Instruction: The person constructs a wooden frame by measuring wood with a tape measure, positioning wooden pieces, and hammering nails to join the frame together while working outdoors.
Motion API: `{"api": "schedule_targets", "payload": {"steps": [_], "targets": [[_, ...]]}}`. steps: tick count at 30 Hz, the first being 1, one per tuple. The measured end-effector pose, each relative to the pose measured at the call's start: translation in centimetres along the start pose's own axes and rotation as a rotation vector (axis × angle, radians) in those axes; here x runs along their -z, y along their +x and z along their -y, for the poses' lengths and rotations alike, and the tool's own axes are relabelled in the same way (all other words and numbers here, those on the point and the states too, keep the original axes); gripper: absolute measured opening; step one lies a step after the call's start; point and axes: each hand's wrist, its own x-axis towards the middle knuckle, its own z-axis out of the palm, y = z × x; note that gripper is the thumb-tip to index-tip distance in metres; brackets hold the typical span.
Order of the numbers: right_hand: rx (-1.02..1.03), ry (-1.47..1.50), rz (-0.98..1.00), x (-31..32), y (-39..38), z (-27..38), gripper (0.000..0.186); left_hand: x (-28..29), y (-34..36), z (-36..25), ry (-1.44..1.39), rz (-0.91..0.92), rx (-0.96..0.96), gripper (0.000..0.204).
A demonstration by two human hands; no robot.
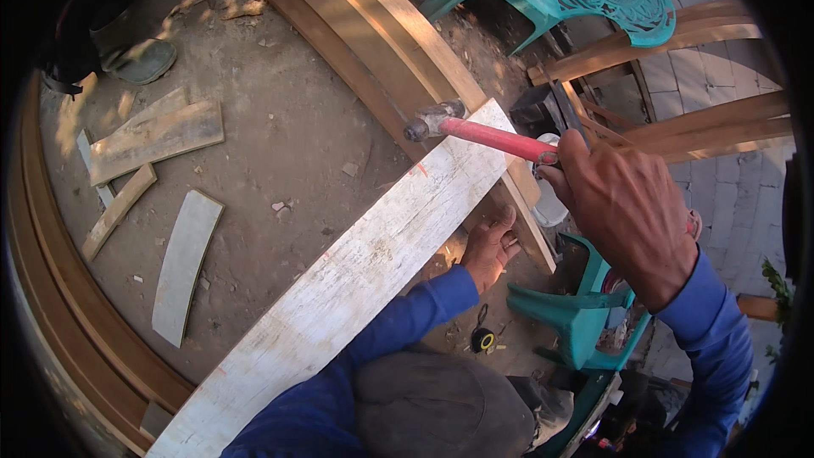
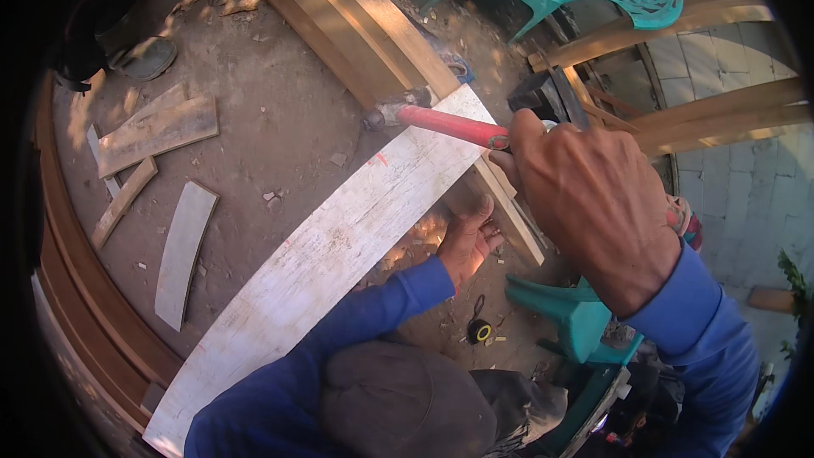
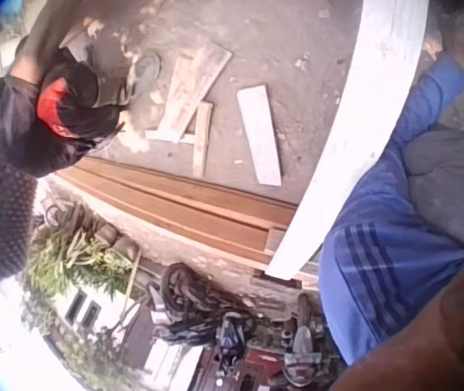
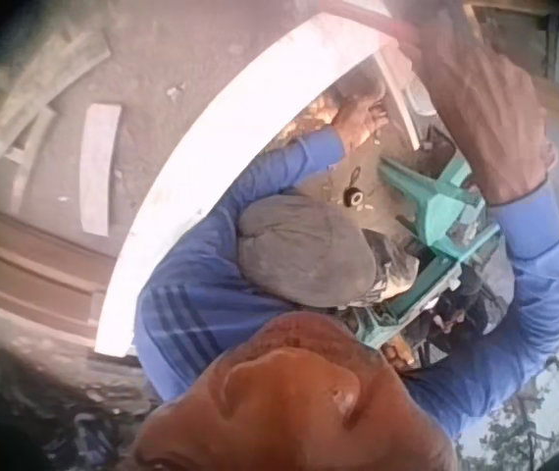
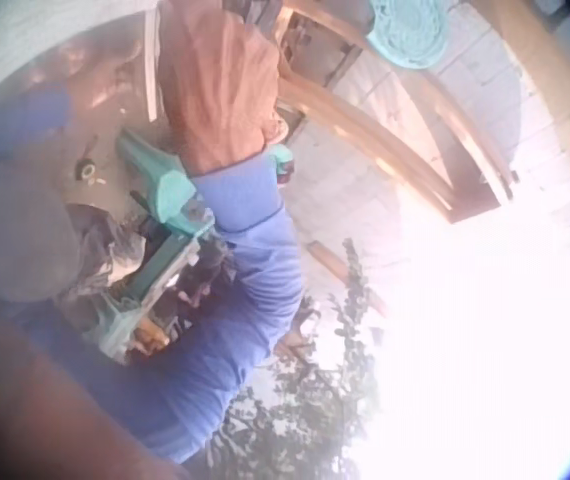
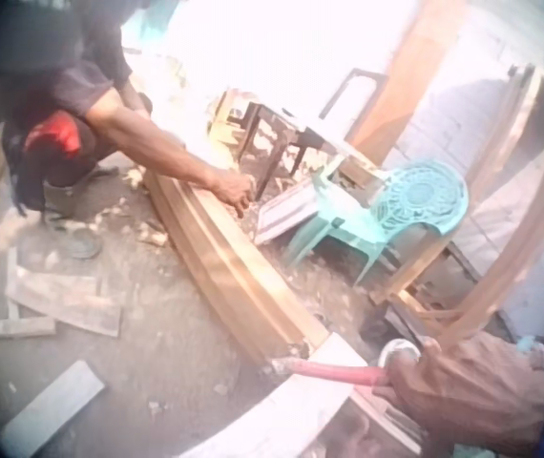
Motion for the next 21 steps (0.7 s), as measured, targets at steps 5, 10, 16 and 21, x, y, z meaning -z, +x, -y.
{"api": "schedule_targets", "payload": {"steps": [5,10,16,21], "targets": [[0.205,0.112,-0.025,4.1,-1.5,4.3,0.038,4.6,3.1,3.5,-0.130,0.133,-0.034,0.048],[0.455,0.042,-0.229,4.3,-0.3,5.5,0.041,7.6,5.5,7.0,-0.353,0.120,-0.068,0.050],[0.255,-0.180,-0.068,3.8,3.8,1.4,0.036,-0.2,0.3,-0.2,-0.009,0.017,-0.020,0.067],[0.422,0.097,-0.150,5.5,3.1,4.8,0.039,0.4,0.3,0.8,-0.094,0.085,-0.094,0.074]]}}
